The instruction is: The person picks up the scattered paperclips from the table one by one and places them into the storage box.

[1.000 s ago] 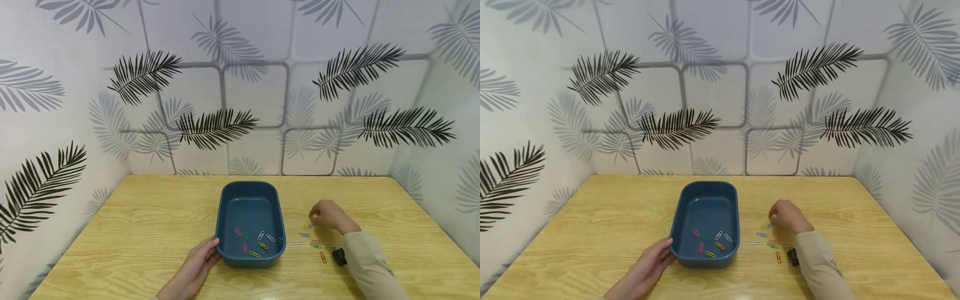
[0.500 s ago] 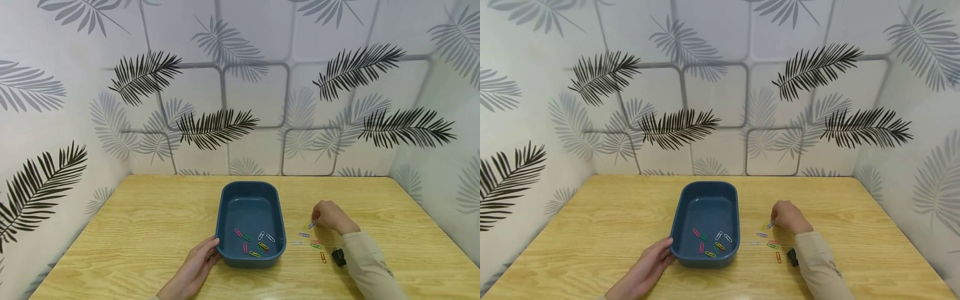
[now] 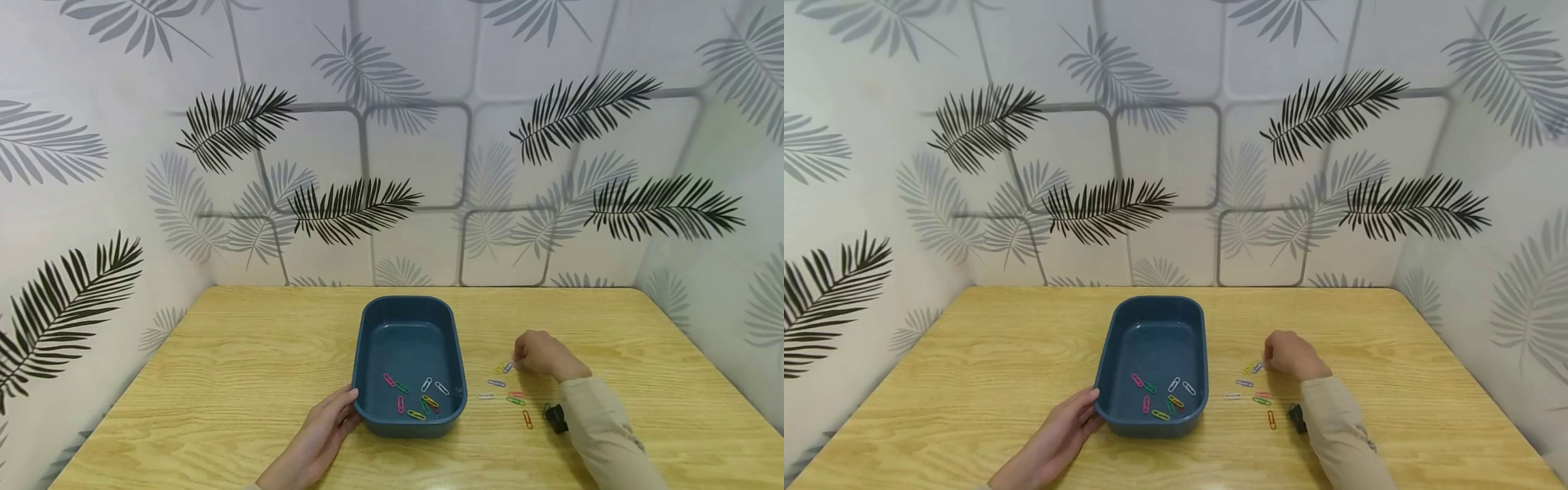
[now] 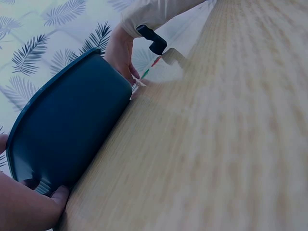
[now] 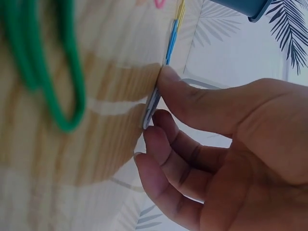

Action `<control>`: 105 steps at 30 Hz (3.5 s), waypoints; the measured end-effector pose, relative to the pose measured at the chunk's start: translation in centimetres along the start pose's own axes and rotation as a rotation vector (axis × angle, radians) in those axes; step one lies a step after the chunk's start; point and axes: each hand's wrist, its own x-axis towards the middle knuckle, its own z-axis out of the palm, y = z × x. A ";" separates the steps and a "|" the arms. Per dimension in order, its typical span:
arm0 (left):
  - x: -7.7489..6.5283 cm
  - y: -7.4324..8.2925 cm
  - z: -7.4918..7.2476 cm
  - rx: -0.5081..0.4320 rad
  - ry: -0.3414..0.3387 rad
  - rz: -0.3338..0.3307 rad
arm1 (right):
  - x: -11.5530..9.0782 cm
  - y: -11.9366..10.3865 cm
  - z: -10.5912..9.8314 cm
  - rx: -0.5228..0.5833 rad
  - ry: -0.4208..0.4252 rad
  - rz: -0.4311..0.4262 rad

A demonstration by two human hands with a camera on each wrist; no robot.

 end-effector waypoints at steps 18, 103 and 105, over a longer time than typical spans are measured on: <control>0.0 0.2 0.2 0.002 0.000 -0.003 | -0.4 1.2 -0.7 0.151 0.070 -0.037; -0.1 -0.1 -0.2 -0.008 -0.008 0.011 | -1.0 -11.0 0.6 0.669 0.025 -0.146; 0.0 -0.1 -0.2 -0.007 -0.007 0.013 | -1.0 -11.0 0.6 0.674 0.026 -0.147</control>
